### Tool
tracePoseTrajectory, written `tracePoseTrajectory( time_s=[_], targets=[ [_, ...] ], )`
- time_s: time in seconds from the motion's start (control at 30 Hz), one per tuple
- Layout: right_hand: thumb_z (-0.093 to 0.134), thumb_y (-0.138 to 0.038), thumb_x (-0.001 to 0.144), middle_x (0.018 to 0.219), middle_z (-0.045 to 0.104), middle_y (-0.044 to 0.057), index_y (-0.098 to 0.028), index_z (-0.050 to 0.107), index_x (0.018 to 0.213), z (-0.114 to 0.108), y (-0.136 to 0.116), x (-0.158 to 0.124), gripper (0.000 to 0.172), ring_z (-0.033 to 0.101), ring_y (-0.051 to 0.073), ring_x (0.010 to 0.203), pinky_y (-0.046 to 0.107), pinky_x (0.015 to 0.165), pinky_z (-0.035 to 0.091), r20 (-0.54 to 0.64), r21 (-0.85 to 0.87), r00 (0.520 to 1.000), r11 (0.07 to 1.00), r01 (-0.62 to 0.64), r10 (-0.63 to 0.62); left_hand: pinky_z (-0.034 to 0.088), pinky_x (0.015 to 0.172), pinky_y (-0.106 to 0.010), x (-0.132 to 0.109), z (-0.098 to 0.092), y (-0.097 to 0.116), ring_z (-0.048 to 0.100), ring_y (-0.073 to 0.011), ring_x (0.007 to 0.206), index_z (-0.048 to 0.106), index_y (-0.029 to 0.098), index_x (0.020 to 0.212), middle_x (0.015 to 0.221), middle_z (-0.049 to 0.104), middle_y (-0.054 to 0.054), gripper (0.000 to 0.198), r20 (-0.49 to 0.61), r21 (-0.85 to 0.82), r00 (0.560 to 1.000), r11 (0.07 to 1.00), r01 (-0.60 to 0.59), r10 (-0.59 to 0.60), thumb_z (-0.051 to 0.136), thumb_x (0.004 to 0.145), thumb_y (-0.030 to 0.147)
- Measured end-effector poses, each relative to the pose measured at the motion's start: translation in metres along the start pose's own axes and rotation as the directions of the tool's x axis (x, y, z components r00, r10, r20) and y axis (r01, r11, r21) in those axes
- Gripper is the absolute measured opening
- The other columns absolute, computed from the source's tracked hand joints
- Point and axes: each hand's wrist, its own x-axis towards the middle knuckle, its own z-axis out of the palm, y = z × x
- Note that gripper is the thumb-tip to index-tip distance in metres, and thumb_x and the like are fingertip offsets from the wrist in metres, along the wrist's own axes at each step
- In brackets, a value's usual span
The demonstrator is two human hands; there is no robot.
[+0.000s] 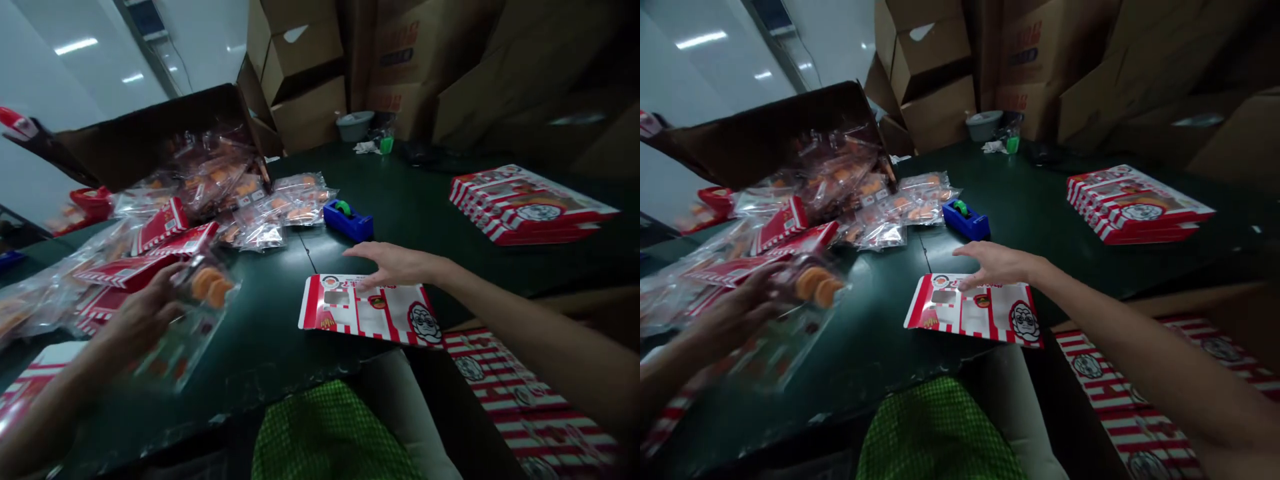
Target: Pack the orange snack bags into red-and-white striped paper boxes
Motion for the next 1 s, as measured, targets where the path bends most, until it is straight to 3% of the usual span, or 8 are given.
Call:
tracePoseTrajectory(
  time_s=[0.13, 0.3, 0.5, 0.7, 0.8, 0.9, 0.93, 1.0],
  targets=[
    [0.077, -0.067, 0.050, 0.159, 0.013, 0.016, -0.026, 0.024, 0.151, 0.016, -0.009, -0.033, 0.122, 0.007, 0.046, 0.143, 0.069, 0.108, 0.016, 0.077, -0.227, 0.994, 0.972, -0.055, 0.075, 0.049, 0.064, -0.031, -0.014, 0.009, -0.034, 0.063, -0.0216, 0.069, 0.046, 0.028, 0.133, 0.093, 0.069, -0.001, 0.068, 0.205, -0.164, 0.948, 0.946, 0.279, -0.244, 0.061, 0.071, 0.052],
    [0.083, -0.056, 0.041, 0.157, 0.016, 0.020, -0.029, 0.025, 0.151, 0.055, -0.002, -0.047, 0.127, 0.014, 0.053, 0.139, 0.075, 0.102, 0.017, 0.138, -0.326, 0.967, 0.932, -0.159, 0.213, 0.043, 0.055, -0.027, -0.014, 0.079, -0.014, 0.053, -0.0152, 0.058, 0.048, 0.014, 0.130, 0.073, 0.060, 0.001, 0.073, 0.400, -0.350, 0.888, 0.858, 0.376, -0.226, 0.068, 0.067, 0.047],
    [0.074, -0.054, 0.058, 0.152, 0.031, 0.014, -0.036, 0.015, 0.151, 0.061, 0.014, -0.058, 0.112, 0.033, 0.048, 0.133, 0.066, 0.101, 0.034, 0.009, -0.286, 0.993, 0.952, 0.112, -0.114, 0.047, 0.061, -0.026, -0.014, 0.098, 0.006, 0.061, -0.0164, 0.069, 0.045, 0.016, 0.135, 0.092, 0.066, -0.005, 0.069, 0.428, -0.588, 0.879, 0.675, 0.447, -0.209, 0.071, 0.073, 0.034],
    [0.078, -0.044, 0.051, 0.152, 0.031, 0.009, -0.047, 0.010, 0.149, 0.074, 0.011, -0.048, 0.120, 0.037, 0.051, 0.129, 0.072, 0.095, 0.037, -0.112, -0.353, 0.931, 0.890, 0.289, -0.347, 0.050, 0.078, -0.029, -0.037, 0.101, -0.006, 0.066, -0.0181, 0.084, 0.061, 0.019, 0.122, 0.109, 0.069, -0.009, 0.052, 0.503, -0.825, 0.859, 0.243, 0.510, -0.093, 0.076, 0.073, 0.026],
    [0.073, -0.053, 0.059, 0.156, 0.025, 0.006, -0.046, 0.011, 0.149, 0.084, 0.013, -0.033, 0.110, 0.033, 0.050, 0.133, 0.071, 0.099, 0.035, -0.111, -0.340, 0.934, 0.896, 0.285, -0.340, 0.048, 0.082, -0.030, -0.038, 0.099, -0.007, 0.065, -0.0188, 0.089, 0.064, 0.023, 0.121, 0.111, 0.070, -0.006, 0.046, 0.565, -0.783, 0.824, 0.345, 0.518, 0.044, 0.074, 0.076, 0.027],
    [0.069, -0.061, 0.062, 0.157, 0.022, 0.006, -0.045, 0.011, 0.150, 0.091, 0.012, -0.022, 0.106, 0.029, 0.049, 0.135, 0.071, 0.102, 0.030, -0.120, -0.340, 0.936, 0.900, 0.274, -0.331, 0.047, 0.083, -0.029, -0.025, 0.093, -0.003, 0.062, -0.0183, 0.090, 0.064, 0.022, 0.123, 0.105, 0.070, -0.004, 0.042, 0.681, -0.653, 0.698, 0.614, 0.444, 0.220, 0.068, 0.081, 0.030],
    [0.070, -0.061, 0.062, 0.157, 0.021, 0.007, -0.045, 0.011, 0.150, 0.093, 0.011, -0.020, 0.106, 0.028, 0.049, 0.136, 0.071, 0.103, 0.029, -0.131, -0.340, 0.934, 0.900, 0.273, -0.333, 0.047, 0.080, -0.027, -0.020, 0.091, -0.004, 0.061, -0.0170, 0.086, 0.064, 0.022, 0.123, 0.100, 0.070, -0.004, 0.043, 0.690, -0.620, 0.689, 0.674, 0.403, 0.223, 0.068, 0.082, 0.031],
    [0.071, -0.058, 0.062, 0.157, 0.020, 0.007, -0.045, 0.010, 0.149, 0.095, 0.010, -0.018, 0.107, 0.028, 0.047, 0.136, 0.069, 0.105, 0.027, -0.163, -0.325, 0.930, 0.908, 0.264, -0.329, 0.046, 0.071, -0.024, -0.014, 0.083, -0.011, 0.059, -0.0144, 0.077, 0.063, 0.022, 0.124, 0.097, 0.069, -0.003, 0.044, 0.637, -0.585, 0.761, 0.718, 0.376, 0.121, 0.068, 0.081, 0.032]
  ],
)
